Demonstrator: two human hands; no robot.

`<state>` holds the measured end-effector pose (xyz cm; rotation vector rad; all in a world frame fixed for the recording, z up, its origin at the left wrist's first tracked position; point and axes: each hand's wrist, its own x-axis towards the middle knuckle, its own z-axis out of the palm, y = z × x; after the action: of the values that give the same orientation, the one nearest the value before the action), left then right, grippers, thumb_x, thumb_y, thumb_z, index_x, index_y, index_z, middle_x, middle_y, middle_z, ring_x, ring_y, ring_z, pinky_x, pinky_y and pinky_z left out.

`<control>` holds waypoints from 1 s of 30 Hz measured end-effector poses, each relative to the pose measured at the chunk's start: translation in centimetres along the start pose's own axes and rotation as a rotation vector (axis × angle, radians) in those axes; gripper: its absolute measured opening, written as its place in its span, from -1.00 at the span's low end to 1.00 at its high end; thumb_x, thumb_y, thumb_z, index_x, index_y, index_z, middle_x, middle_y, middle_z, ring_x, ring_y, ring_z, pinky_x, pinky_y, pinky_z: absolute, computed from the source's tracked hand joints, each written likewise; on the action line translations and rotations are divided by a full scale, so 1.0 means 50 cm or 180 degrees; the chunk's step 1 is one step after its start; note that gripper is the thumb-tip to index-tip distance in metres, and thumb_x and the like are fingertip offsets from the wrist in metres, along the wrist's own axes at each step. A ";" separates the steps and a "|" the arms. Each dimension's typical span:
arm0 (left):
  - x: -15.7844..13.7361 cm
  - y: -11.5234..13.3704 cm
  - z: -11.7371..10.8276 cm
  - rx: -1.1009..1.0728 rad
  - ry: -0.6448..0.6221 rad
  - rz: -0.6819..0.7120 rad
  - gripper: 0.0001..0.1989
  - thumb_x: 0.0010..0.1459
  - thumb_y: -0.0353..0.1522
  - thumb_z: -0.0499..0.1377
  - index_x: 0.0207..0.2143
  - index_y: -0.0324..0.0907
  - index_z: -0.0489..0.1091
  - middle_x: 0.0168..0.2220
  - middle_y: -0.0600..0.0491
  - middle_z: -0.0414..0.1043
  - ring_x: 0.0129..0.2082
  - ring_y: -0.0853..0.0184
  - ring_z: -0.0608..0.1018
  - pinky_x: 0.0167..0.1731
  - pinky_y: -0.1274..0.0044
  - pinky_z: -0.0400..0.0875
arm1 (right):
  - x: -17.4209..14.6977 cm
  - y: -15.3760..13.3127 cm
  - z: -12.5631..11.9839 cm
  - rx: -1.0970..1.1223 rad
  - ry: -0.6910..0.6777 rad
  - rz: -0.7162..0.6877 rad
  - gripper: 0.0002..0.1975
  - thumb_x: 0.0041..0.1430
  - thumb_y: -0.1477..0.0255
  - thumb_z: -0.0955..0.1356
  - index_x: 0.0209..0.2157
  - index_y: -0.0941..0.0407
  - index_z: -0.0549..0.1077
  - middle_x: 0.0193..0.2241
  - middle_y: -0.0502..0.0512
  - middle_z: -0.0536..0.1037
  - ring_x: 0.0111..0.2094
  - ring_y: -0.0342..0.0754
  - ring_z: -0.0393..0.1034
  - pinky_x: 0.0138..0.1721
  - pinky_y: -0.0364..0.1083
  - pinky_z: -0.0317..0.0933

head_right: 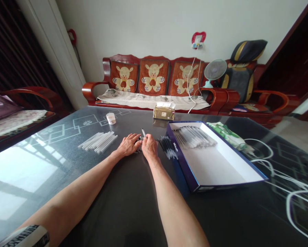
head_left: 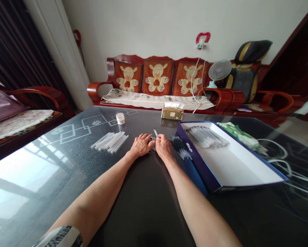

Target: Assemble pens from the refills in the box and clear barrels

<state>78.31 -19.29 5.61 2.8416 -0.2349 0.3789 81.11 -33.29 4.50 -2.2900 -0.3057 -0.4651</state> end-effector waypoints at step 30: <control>0.005 -0.007 0.005 -0.0269 0.0048 -0.0036 -0.51 0.34 -0.16 -0.17 0.22 -0.14 0.16 0.20 -0.06 0.25 0.22 0.17 0.25 0.13 0.28 0.21 | 0.006 0.005 0.004 0.2221 0.0091 0.0527 -0.75 0.26 0.28 0.15 -0.16 0.13 0.28 -0.07 0.29 0.54 -0.05 -0.05 0.45 -0.02 -0.05 0.24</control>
<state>78.68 -19.05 5.38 2.7550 -0.2263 0.3788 81.54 -33.30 4.32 -1.6094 -0.2163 -0.2500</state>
